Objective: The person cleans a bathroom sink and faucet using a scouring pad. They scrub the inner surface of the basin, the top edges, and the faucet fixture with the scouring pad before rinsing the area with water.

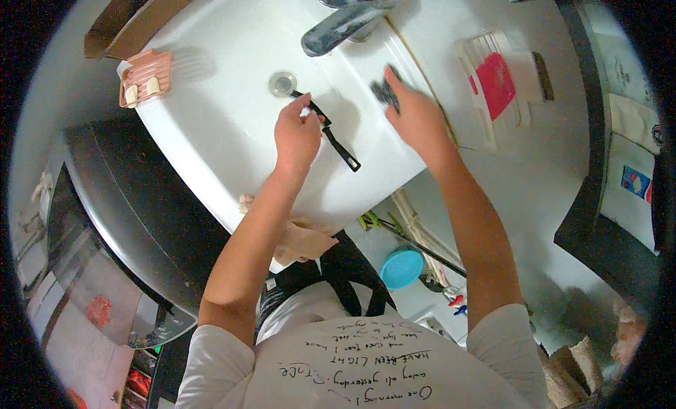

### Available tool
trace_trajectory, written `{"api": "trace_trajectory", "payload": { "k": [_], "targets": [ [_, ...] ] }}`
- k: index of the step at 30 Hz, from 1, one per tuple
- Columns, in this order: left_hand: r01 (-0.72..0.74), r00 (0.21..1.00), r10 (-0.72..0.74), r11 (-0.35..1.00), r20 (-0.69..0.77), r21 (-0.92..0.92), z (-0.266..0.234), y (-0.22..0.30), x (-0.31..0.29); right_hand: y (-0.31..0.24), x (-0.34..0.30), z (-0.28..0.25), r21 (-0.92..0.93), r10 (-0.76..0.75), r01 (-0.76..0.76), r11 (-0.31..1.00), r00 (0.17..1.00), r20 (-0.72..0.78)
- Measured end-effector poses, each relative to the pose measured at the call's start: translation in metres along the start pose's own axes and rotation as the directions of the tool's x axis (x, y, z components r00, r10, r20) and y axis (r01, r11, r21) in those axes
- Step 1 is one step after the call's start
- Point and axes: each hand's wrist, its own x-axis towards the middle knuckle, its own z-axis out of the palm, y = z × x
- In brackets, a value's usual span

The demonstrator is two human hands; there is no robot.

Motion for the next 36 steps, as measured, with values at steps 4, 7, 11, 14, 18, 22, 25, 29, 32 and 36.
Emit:
{"api": "trace_trajectory", "payload": {
  "k": [4,7,11,14,18,22,25,29,32,36],
  "targets": [
    [0.294,0.953,-0.297,0.954,0.055,0.050,0.012,-0.013,-0.003,0.005,-0.014,0.003,-0.054,-0.024,0.022,0.998,0.999,-0.038],
    [0.425,0.891,-0.426,0.904,0.160,0.040,0.022,-0.011,-0.001,-0.007,0.010,-0.010,-0.103,0.105,-0.105,0.989,0.994,0.000],
    [0.395,0.913,-0.386,0.918,0.135,-0.043,0.026,-0.019,-0.002,-0.008,0.012,-0.015,-0.033,0.103,-0.102,0.994,0.994,0.029],
    [0.413,0.880,-0.359,0.901,0.312,-0.130,0.030,-0.017,-0.010,0.014,-0.017,-0.002,0.098,0.015,-0.001,0.995,0.990,-0.144],
    [0.186,0.937,-0.139,0.975,0.321,-0.120,0.066,0.025,-0.046,0.027,-0.083,0.000,0.398,0.196,-0.024,0.917,0.897,-0.397],
    [0.021,0.952,-0.007,0.999,0.305,-0.043,0.110,0.042,-0.040,0.024,-0.125,0.002,0.666,0.425,-0.145,0.732,0.861,-0.280],
    [-0.145,0.940,0.119,0.988,0.321,0.059,0.101,0.036,-0.051,0.027,-0.137,0.013,0.610,0.329,-0.068,0.789,0.886,-0.327],
    [-0.517,0.854,0.316,0.615,0.414,0.596,0.001,0.034,-0.104,0.011,-0.133,0.016,0.342,-0.027,0.165,0.925,0.926,-0.376],
    [-0.388,0.920,0.204,0.359,0.334,0.849,-0.067,0.029,-0.142,-0.013,-0.131,0.019,0.338,-0.075,0.183,0.923,0.948,-0.309],
    [-0.317,0.948,0.167,0.481,0.270,0.818,-0.106,-0.002,-0.172,-0.020,-0.120,0.033,0.377,-0.075,0.194,0.906,0.948,-0.309]
  ]
}}
